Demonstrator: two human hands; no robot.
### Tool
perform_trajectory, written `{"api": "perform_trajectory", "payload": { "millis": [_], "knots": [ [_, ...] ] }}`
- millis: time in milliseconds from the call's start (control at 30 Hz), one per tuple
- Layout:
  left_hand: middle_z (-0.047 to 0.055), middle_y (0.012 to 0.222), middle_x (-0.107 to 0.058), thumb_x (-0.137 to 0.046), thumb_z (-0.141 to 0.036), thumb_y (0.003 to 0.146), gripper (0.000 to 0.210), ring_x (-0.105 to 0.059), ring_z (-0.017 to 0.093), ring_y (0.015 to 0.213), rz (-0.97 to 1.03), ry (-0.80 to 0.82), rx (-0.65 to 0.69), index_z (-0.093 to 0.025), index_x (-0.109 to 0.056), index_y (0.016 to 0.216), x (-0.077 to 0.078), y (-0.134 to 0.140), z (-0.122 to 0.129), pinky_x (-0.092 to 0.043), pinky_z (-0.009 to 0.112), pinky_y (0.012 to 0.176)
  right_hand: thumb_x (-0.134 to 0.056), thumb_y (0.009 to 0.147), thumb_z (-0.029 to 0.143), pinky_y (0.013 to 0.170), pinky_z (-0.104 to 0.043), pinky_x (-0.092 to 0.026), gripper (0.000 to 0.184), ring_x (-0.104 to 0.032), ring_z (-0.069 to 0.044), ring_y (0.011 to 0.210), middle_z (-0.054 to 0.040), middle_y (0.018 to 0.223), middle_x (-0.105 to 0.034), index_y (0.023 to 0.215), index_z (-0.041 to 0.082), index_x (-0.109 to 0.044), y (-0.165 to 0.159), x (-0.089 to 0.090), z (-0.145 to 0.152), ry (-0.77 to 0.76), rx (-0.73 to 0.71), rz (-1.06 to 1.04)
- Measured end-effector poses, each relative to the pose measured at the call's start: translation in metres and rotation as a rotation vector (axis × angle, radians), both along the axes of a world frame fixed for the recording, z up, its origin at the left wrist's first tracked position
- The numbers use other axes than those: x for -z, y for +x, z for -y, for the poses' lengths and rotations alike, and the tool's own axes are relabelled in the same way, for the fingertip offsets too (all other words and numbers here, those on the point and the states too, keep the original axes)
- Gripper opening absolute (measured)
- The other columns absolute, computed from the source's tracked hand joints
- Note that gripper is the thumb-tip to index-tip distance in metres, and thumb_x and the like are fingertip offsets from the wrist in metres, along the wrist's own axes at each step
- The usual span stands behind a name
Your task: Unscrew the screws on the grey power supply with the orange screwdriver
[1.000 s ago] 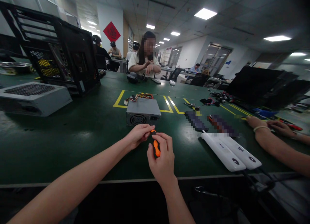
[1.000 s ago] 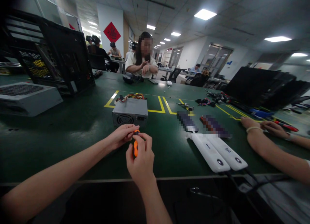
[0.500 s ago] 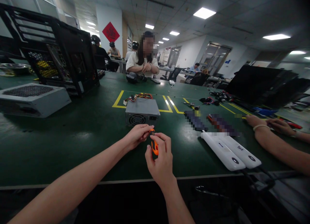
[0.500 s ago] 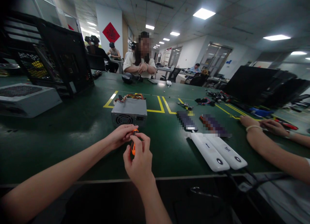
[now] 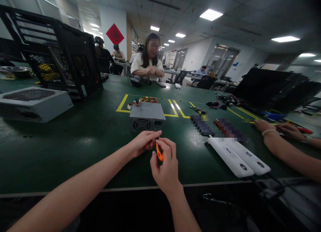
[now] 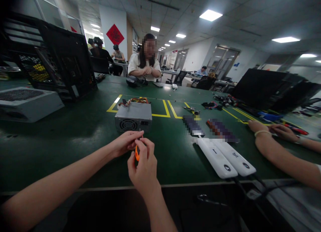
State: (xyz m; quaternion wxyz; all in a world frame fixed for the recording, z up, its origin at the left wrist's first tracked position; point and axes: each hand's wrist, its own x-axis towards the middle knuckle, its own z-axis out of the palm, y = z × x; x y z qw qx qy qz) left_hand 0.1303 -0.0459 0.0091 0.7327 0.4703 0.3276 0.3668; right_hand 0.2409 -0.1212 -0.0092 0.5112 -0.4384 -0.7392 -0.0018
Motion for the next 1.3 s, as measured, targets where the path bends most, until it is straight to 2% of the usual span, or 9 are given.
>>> {"api": "perform_trajectory", "payload": {
  "millis": [167, 267, 367, 500, 667, 767, 933, 1133, 1300],
  "knots": [
    [-0.005, 0.042, -0.040, -0.054, -0.052, 0.074, 0.042, -0.026, 0.001, 0.033, 0.009, -0.016, 0.072, -0.013, -0.049, 0.060, 0.0016, -0.0005, -0.0006, -0.011, 0.019, 0.038, -0.042, 0.085, 0.015, 0.078, -0.035, -0.052, 0.026, -0.055, -0.018, 0.098, -0.0100, 0.106, -0.049, 0.110, 0.020, -0.045, 0.0014, 0.0020, -0.0011, 0.006, 0.062, -0.040],
    [-0.006, 0.044, -0.041, -0.057, -0.045, 0.073, 0.034, -0.025, 0.001, 0.034, 0.016, 0.006, 0.110, -0.013, -0.052, 0.065, 0.0003, -0.0006, -0.0001, -0.009, 0.019, 0.038, -0.042, 0.086, 0.019, 0.076, -0.035, -0.052, 0.021, -0.056, -0.018, 0.092, -0.0086, 0.099, -0.050, 0.106, 0.020, -0.047, 0.0034, 0.0015, -0.0015, -0.020, 0.128, -0.104],
    [-0.007, 0.042, -0.038, -0.063, -0.041, 0.070, 0.034, -0.024, 0.001, 0.035, -0.027, 0.023, 0.075, -0.014, -0.047, 0.059, -0.0021, -0.0006, 0.0013, -0.011, 0.019, 0.039, -0.045, 0.084, 0.019, 0.077, -0.037, -0.052, 0.025, -0.054, -0.019, 0.096, -0.0101, 0.104, -0.048, 0.108, 0.019, -0.045, 0.0033, 0.0003, -0.0012, -0.013, 0.099, -0.088],
    [-0.007, 0.040, -0.037, -0.060, -0.049, 0.071, 0.041, -0.025, 0.001, 0.035, -0.060, 0.007, 0.069, -0.014, -0.044, 0.056, -0.0023, -0.0015, 0.0028, -0.011, 0.019, 0.039, -0.044, 0.083, 0.014, 0.080, -0.036, -0.051, 0.029, -0.052, -0.019, 0.102, -0.0118, 0.110, -0.045, 0.111, 0.018, -0.042, 0.0019, 0.0010, -0.0004, 0.009, 0.025, -0.010],
    [-0.006, 0.047, -0.042, -0.060, -0.045, 0.072, 0.033, -0.025, 0.001, 0.036, 0.024, -0.032, 0.158, -0.013, -0.051, 0.067, -0.0011, -0.0014, 0.0050, -0.009, 0.018, 0.039, -0.043, 0.085, 0.019, 0.076, -0.035, -0.052, 0.021, -0.054, -0.018, 0.095, -0.0085, 0.099, -0.048, 0.106, 0.020, -0.045, 0.0034, 0.0022, -0.0004, -0.026, 0.095, -0.067],
    [-0.007, 0.045, -0.039, -0.064, -0.039, 0.069, 0.030, -0.023, 0.000, 0.036, -0.003, -0.027, 0.139, -0.013, -0.049, 0.064, -0.0010, -0.0003, 0.0061, -0.008, 0.018, 0.038, -0.045, 0.084, 0.021, 0.074, -0.036, -0.052, 0.024, -0.055, -0.018, 0.092, -0.0088, 0.101, -0.048, 0.108, 0.020, -0.045, 0.0036, 0.0013, -0.0008, -0.034, 0.097, -0.079],
    [-0.008, 0.040, -0.036, -0.060, -0.047, 0.071, 0.035, -0.024, 0.002, 0.034, -0.074, -0.019, 0.078, -0.014, -0.049, 0.063, 0.0005, -0.0014, 0.0049, -0.009, 0.018, 0.037, -0.045, 0.081, 0.016, 0.078, -0.040, -0.051, 0.032, -0.054, -0.021, 0.100, -0.0120, 0.113, -0.044, 0.112, 0.020, -0.043, 0.0020, 0.0011, -0.0018, -0.027, 0.045, 0.018],
    [-0.008, 0.045, -0.040, -0.060, -0.046, 0.071, 0.033, -0.027, 0.001, 0.035, -0.015, -0.046, 0.072, -0.014, -0.054, 0.072, -0.0007, -0.0031, 0.0033, -0.010, 0.017, 0.037, -0.046, 0.084, 0.020, 0.080, -0.036, -0.051, 0.024, -0.054, -0.018, 0.099, -0.0087, 0.104, -0.050, 0.107, 0.020, -0.044, 0.0027, 0.0005, -0.0026, -0.082, 0.042, -0.056],
    [-0.008, 0.041, -0.038, -0.063, -0.043, 0.070, 0.036, -0.026, 0.000, 0.034, -0.031, -0.004, 0.052, -0.014, -0.044, 0.059, 0.0001, -0.0015, 0.0031, -0.010, 0.017, 0.037, -0.052, 0.080, 0.022, 0.082, -0.037, -0.050, 0.029, -0.052, -0.020, 0.101, -0.0107, 0.108, -0.046, 0.108, 0.018, -0.045, 0.0018, 0.0003, -0.0024, -0.003, 0.083, -0.052]
  ]
}}
